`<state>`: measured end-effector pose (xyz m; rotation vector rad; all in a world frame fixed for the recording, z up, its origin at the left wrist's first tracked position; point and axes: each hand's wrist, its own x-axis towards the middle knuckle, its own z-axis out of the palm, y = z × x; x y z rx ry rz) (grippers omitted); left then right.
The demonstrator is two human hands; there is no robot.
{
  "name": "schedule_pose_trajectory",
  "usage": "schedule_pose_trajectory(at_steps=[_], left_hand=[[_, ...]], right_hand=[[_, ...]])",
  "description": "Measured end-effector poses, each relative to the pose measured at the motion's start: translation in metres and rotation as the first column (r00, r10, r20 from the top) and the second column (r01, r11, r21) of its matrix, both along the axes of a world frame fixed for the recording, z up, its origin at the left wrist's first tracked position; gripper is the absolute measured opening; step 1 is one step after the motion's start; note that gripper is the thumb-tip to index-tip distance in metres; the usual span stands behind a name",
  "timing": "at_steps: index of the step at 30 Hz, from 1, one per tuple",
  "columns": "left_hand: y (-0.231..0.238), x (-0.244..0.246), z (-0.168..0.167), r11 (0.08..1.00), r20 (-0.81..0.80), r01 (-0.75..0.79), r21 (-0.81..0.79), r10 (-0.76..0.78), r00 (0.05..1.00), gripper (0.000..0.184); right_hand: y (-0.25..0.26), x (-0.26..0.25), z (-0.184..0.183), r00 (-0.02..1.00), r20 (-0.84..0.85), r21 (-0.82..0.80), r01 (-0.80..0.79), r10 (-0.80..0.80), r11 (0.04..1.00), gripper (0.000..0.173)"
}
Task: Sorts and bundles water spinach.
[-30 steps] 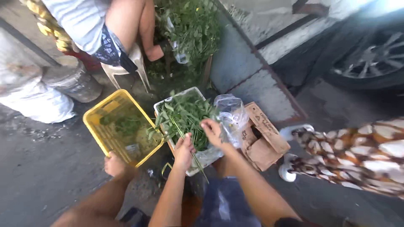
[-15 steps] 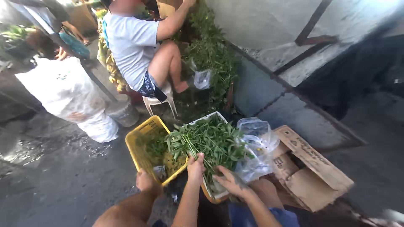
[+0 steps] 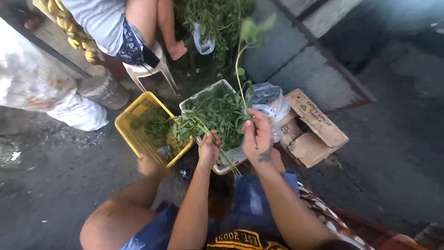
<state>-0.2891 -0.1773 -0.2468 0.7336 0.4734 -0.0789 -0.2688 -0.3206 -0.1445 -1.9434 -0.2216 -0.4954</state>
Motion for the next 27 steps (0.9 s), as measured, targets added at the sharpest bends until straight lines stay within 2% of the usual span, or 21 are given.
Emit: schedule_pose_trajectory(at_steps=[3, 5, 7, 10, 14, 17, 19, 23, 27], left_hand=[[-0.003, 0.002, 0.002, 1.000, 0.084, 0.019, 0.013, -0.021, 0.996, 0.038], [-0.007, 0.000, 0.004, 0.999, 0.121, 0.005, 0.044, -0.010, 0.993, 0.040], [-0.009, 0.003, 0.005, 0.997, 0.126, -0.029, 0.077, 0.020, 0.992, 0.036], [-0.010, 0.001, -0.002, 0.996, 0.090, -0.060, 0.071, 0.053, 0.995, 0.034], [-0.012, 0.002, -0.006, 0.996, 0.053, -0.081, 0.047, 0.078, 0.996, 0.031], [-0.009, 0.003, -0.012, 0.990, 0.030, -0.096, 0.107, 0.093, 0.995, 0.027], [-0.007, 0.003, -0.015, 0.972, 0.005, -0.074, 0.221, 0.074, 0.997, 0.028], [-0.015, 0.002, -0.010, 0.914, -0.029, -0.009, 0.406, 0.023, 0.999, 0.028], [-0.023, 0.004, -0.005, 0.940, -0.024, 0.012, 0.341, -0.004, 1.000, 0.028]], right_hand=[[0.010, -0.011, -0.024, 0.990, -0.115, -0.245, -0.110, 0.084, 0.963, 0.037], [0.016, -0.025, -0.049, 0.947, -0.302, -0.450, -0.242, 0.108, 0.860, 0.039], [0.020, -0.035, -0.067, 0.924, -0.373, -0.522, -0.288, 0.089, 0.802, 0.042], [0.020, -0.040, -0.074, 0.927, -0.365, -0.540, -0.287, 0.087, 0.791, 0.040], [0.015, -0.039, -0.081, 0.928, -0.355, -0.534, -0.302, 0.114, 0.790, 0.042], [0.014, -0.037, -0.090, 0.931, -0.344, -0.513, -0.295, 0.121, 0.806, 0.039], [0.009, -0.033, -0.100, 0.916, -0.381, -0.437, -0.298, 0.125, 0.849, 0.033], [-0.001, -0.020, -0.116, 0.787, -0.585, -0.233, -0.394, 0.195, 0.889, 0.047], [0.000, -0.008, -0.119, 0.717, -0.649, -0.088, -0.403, 0.254, 0.911, 0.040]])
